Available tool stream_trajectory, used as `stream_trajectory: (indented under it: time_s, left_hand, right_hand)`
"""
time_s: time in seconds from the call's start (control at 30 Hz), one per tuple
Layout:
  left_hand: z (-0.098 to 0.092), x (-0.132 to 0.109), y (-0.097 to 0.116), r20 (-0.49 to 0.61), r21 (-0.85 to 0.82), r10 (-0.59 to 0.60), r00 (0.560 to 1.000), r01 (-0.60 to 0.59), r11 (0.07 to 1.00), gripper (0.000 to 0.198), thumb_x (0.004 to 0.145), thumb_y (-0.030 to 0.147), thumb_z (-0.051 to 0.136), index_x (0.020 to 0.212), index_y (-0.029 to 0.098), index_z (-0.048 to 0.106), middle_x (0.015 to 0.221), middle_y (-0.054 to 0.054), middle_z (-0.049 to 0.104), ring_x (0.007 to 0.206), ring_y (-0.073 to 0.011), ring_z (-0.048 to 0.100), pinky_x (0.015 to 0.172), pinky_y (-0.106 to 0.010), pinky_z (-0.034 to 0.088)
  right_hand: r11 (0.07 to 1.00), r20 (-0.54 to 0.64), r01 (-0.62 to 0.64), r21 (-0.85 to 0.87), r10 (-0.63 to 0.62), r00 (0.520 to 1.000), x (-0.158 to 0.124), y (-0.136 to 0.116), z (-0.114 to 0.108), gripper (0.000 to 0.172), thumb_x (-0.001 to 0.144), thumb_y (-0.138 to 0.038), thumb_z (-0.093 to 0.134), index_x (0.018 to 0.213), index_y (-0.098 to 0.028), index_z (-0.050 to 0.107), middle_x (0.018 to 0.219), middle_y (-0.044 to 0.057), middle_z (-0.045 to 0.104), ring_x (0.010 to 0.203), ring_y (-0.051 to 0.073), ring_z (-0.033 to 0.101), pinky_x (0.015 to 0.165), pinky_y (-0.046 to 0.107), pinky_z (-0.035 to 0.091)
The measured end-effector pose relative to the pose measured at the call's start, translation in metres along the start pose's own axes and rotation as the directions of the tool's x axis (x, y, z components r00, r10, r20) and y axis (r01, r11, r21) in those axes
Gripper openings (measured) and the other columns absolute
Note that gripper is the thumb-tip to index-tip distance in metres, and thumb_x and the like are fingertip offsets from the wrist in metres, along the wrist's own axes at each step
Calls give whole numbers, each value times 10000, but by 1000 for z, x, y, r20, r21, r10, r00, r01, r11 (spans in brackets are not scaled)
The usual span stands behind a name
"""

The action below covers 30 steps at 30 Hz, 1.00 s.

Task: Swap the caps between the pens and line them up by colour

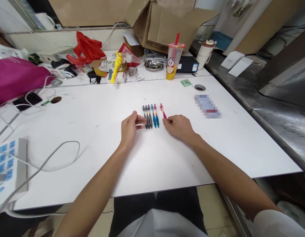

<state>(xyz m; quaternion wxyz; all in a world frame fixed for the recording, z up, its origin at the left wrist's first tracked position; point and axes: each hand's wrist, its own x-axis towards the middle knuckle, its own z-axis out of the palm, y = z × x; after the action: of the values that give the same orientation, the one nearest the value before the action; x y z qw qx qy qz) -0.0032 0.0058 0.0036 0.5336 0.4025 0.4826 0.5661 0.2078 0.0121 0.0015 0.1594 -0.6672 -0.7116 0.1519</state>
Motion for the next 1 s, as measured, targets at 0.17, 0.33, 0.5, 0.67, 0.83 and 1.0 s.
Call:
stream_trajectory:
  time_s: [0.17,0.33,0.5,0.67,0.83,1.0]
  left_hand:
    - [2,-2,3,28,-3,-1,1000,1,1000,521,980,448,521,548,181,642,726,-91,711,675,-171,669,619,-281,519]
    - [1,0,1,30,-21,-16,999,16,1000,501,985,384,458,599,175,700,746,-100,722,666,-177,662,603,-282,508]
    - [0,2,-1,56,-36,-36,998,38,999,484,993,390,463,642,178,721,739,-94,712,670,-177,660,599,-277,505]
    - [-1,3,-4,76,-28,-43,996,45,999,476,997,420,478,670,178,726,710,-82,686,654,-173,643,606,-282,511]
    - [0,1,-2,72,-18,-52,996,54,998,474,1000,422,483,675,176,724,743,-91,708,665,-170,648,612,-283,509]
    - [0,1,-1,79,-7,-74,994,75,997,458,1004,428,485,711,171,726,798,-110,732,699,-179,668,611,-287,509]
  right_hand:
    - [994,32,15,-104,-12,999,2,1,8,528,992,-507,434,560,-208,476,549,24,524,539,159,399,585,319,254]
    - [980,-102,198,-26,-199,975,1,7,5,411,971,-558,509,789,-219,653,784,65,704,741,232,610,658,348,410]
    - [804,-120,594,1,-590,799,4,16,6,498,920,-387,657,1385,-227,577,1446,108,618,1335,328,527,1045,500,469]
    - [810,-25,586,-12,-586,810,8,18,10,410,997,-332,580,1397,-245,598,1424,95,648,1362,321,535,1042,544,480]
    - [777,-140,629,25,-620,772,12,19,8,321,1031,-343,535,1298,-255,691,1385,94,677,1295,298,585,1032,515,483]
    - [833,-242,495,248,-442,864,11,20,8,370,1055,-410,466,1302,-255,694,1109,88,770,1054,264,674,920,458,527]
